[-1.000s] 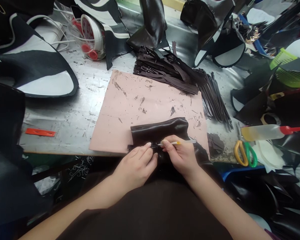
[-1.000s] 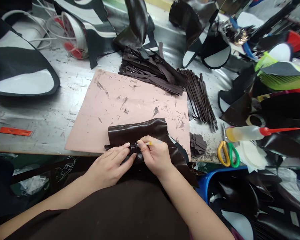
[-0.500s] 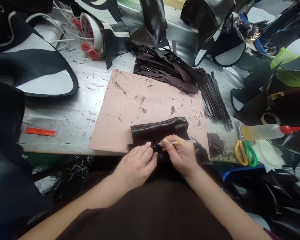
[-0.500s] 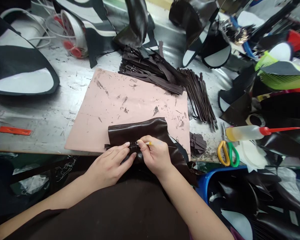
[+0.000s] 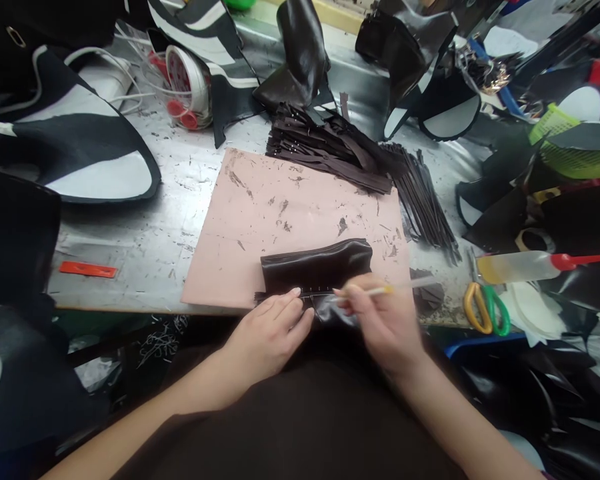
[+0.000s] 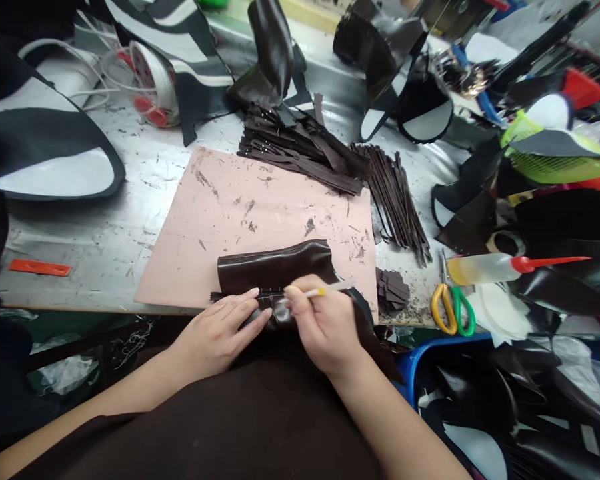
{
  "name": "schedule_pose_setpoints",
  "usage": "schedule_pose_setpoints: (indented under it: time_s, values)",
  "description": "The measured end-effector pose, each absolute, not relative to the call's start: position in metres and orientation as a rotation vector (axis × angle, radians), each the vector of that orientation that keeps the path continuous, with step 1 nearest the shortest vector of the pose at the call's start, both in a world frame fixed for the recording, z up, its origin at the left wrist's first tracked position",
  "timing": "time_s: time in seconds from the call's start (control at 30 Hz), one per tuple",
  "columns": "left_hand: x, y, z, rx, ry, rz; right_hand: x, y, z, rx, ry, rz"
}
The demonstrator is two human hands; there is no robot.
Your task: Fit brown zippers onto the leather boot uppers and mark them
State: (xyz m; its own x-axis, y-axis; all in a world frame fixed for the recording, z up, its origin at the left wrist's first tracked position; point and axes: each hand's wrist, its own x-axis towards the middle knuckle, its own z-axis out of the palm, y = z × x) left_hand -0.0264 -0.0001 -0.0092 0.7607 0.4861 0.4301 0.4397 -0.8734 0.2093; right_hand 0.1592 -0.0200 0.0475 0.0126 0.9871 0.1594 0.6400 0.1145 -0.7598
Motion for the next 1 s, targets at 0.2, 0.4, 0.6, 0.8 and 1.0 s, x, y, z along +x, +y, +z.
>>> schedule_pose_setpoints:
  time_s: [0.2,0.4,0.6,0.8,1.0]
  values:
    - [-0.056,0.015,0.004,2.508,1.08,1.047,0.229,0.004,0.079,-2.252,-1.85,0.402]
    - [-0.053,0.03,0.017,2.134,1.458,0.434,0.255,0.039,0.039,-2.391,-1.844,0.382]
    - [-0.045,0.029,0.024,1.715,1.449,0.3,0.229,0.011,0.041,-1.894,-1.921,1.024]
    - [-0.046,0.029,0.033,1.151,1.107,0.398,0.227,0.007,0.031,-1.984,-1.565,0.973]
    - [-0.051,0.026,0.037,1.184,0.811,0.304,0.22,0.005,0.051,-1.774,-1.588,1.144]
